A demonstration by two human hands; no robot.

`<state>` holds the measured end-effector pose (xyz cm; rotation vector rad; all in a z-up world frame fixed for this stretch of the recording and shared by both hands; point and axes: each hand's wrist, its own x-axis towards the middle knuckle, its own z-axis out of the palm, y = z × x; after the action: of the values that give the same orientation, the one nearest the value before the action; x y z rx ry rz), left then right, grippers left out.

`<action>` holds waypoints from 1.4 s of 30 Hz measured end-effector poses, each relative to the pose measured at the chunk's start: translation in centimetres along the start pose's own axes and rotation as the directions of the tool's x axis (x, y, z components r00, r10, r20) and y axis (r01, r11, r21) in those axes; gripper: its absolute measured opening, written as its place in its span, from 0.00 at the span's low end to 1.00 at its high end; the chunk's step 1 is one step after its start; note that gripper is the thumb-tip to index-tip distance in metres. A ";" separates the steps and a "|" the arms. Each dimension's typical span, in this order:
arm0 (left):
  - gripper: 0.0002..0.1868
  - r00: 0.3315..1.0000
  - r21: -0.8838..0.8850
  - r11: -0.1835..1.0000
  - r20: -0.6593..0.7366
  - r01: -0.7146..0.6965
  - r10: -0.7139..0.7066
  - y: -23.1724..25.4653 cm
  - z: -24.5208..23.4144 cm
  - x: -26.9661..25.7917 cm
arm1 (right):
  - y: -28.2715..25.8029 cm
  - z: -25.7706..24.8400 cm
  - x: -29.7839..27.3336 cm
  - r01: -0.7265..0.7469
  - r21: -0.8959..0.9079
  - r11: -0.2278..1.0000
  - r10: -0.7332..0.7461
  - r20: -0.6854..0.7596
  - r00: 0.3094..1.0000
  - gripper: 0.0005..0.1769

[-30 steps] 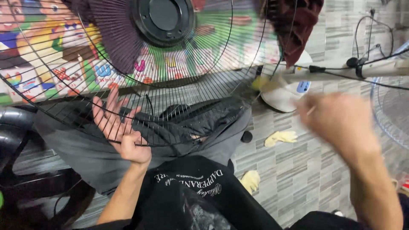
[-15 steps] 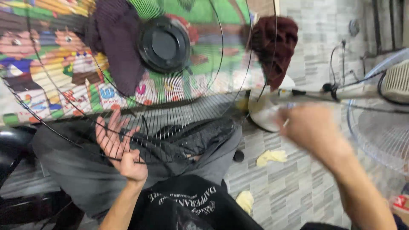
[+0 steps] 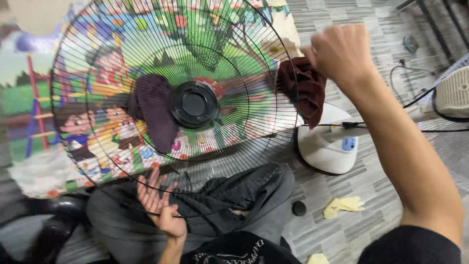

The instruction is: Cleaning the grill of an electric fan using a brush and a cloth

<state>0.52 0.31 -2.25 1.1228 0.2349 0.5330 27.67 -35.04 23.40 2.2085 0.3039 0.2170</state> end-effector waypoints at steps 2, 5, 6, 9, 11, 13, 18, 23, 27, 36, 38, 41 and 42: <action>0.54 1.000 -0.008 1.000 0.017 0.010 -0.010 0.1 -0.2 0.2 | -0.2 0.1 3.2 -0.056 -0.032 0.998 0.045 -0.267 0.963 0.31; 0.55 1.000 -0.025 0.999 0.015 0.023 -0.023 -1.3 -1.4 0.2 | -1.1 -0.1 6.2 -0.088 0.006 0.996 0.081 -0.459 0.885 0.26; 0.55 1.000 -0.018 1.000 0.020 0.010 -0.010 -0.7 -0.9 0.4 | -0.9 -0.4 6.1 -0.097 0.017 0.995 0.093 -0.464 0.881 0.26; 0.57 0.999 0.051 0.998 -0.022 0.026 -0.025 0.2 -0.1 0.5 | -0.2 -1.3 4.7 -0.091 -0.092 0.992 0.067 -0.240 0.969 0.37; 0.57 0.997 0.020 0.998 -0.040 0.065 -0.065 -0.2 -0.3 0.6 | 0.6 -2.3 2.2 -0.028 0.011 1.000 0.028 0.016 0.999 0.33; 0.52 1.000 -0.003 1.000 0.019 0.024 -0.024 -5.5 -3.9 0.9 | 1.1 -3.3 -0.4 0.000 0.006 1.000 -0.001 0.163 0.987 0.35; 0.55 0.999 -0.031 0.999 -0.051 -0.011 0.009 -1.9 -0.8 0.5 | 1.2 -4.2 -3.6 -0.074 0.120 0.990 -0.007 0.565 0.825 0.39; 0.55 0.999 0.040 0.999 0.009 0.032 -0.033 1.0 0.3 1.0 | 1.1 -1.9 -0.7 -0.078 0.133 0.988 0.035 0.298 0.954 0.32; 0.55 0.999 0.055 0.998 0.025 0.022 -0.024 0.9 0.2 0.9 | -0.6 0.5 3.7 -0.043 0.121 0.992 0.025 0.142 0.990 0.35; 0.34 0.973 0.199 0.952 0.036 -0.230 0.228 0.0 0.4 1.1 | -1.4 2.4 1.6 -0.016 0.187 0.982 -0.052 0.353 0.934 0.39; 0.21 0.965 0.225 0.940 0.102 -0.258 0.241 1.1 1.1 1.4 | -2.3 6.3 1.6 -0.093 0.092 0.991 0.078 0.152 0.985 0.33; 0.51 0.999 -0.040 0.998 0.014 -0.041 0.042 1.4 1.5 1.5 | -6.4 -3.7 1.2 -0.101 0.560 0.822 0.061 0.090 0.994 0.26; 0.51 0.999 -0.028 0.999 0.000 -0.045 0.045 1.5 1.4 1.4 | -8.7 -6.1 2.0 -0.085 0.569 0.818 0.047 0.082 0.996 0.26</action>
<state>1.86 0.41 -0.19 1.1033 0.2016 0.5739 26.73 -24.74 20.30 2.8251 0.2807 0.0943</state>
